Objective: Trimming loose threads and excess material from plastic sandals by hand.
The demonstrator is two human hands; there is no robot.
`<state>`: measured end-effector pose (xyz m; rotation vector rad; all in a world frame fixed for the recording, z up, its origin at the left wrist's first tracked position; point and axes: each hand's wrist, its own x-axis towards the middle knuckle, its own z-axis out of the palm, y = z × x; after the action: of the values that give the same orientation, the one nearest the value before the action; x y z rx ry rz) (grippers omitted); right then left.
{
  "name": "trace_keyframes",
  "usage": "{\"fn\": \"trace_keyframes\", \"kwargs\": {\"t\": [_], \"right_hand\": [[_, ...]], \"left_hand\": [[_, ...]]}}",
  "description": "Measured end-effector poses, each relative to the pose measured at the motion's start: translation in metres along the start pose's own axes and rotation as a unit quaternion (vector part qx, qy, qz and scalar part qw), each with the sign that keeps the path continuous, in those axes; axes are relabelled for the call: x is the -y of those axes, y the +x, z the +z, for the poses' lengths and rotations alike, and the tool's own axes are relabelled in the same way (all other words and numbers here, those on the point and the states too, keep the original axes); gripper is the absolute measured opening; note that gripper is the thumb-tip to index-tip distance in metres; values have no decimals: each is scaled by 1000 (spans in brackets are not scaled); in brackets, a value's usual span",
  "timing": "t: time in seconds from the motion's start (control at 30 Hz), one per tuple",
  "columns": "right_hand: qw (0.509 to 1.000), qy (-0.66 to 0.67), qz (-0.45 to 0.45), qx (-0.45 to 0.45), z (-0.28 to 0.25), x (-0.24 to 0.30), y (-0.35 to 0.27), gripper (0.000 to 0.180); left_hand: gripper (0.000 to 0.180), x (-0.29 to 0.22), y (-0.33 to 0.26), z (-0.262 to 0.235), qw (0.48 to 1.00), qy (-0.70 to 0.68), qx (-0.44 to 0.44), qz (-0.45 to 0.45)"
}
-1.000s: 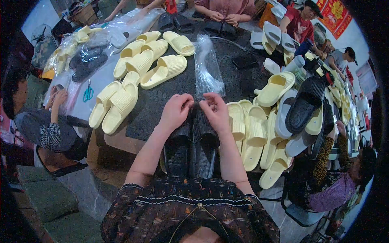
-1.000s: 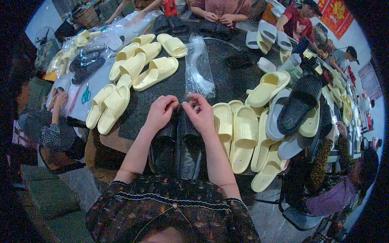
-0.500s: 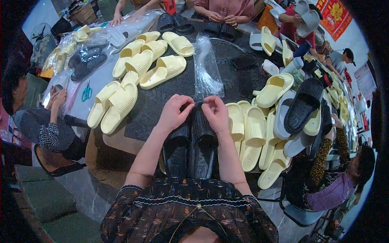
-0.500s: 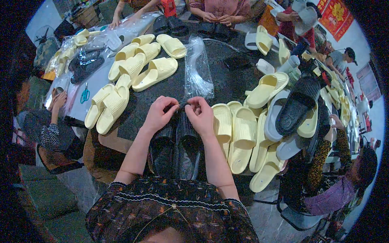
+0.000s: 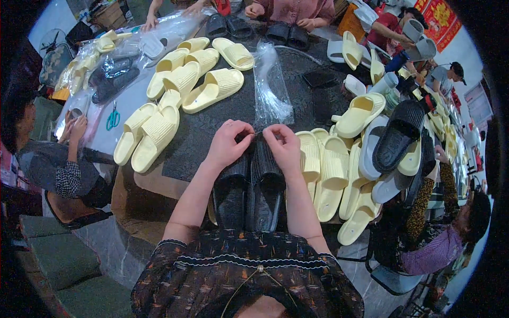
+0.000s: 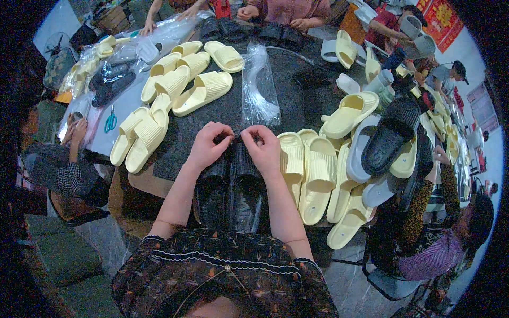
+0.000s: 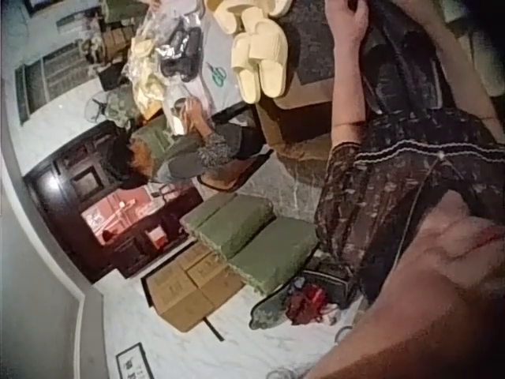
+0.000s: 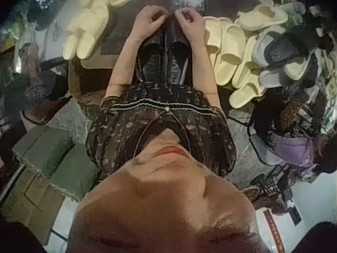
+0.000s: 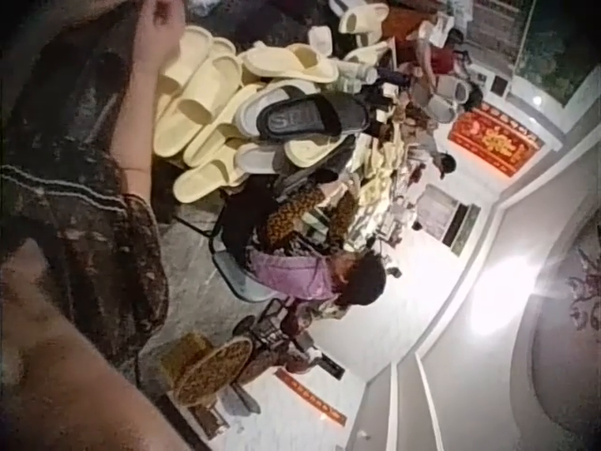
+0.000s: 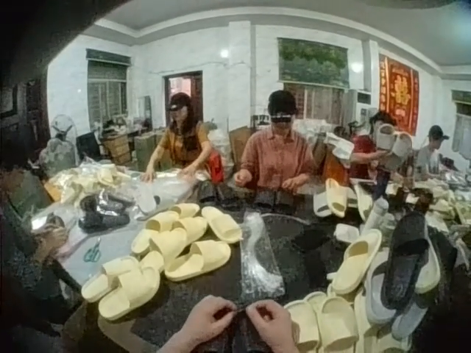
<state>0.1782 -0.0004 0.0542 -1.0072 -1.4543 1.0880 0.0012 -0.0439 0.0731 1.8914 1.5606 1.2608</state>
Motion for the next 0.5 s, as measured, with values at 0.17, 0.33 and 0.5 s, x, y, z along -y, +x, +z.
{"fn": "trace_keyframes", "kwargs": {"t": [0.17,0.33,0.5], "right_hand": [[997,-63,-19,32,-1,8,0,13],[999,-40,2,-31,-3,2,-1,13],[999,-34,2,-24,0,5,0,13]], "left_hand": [[13,-2,0,-2,999,9,-7,45],[12,-4,1,1,1000,-5,5,-18],[15,9,0,2,998,35,-28,51]]}}
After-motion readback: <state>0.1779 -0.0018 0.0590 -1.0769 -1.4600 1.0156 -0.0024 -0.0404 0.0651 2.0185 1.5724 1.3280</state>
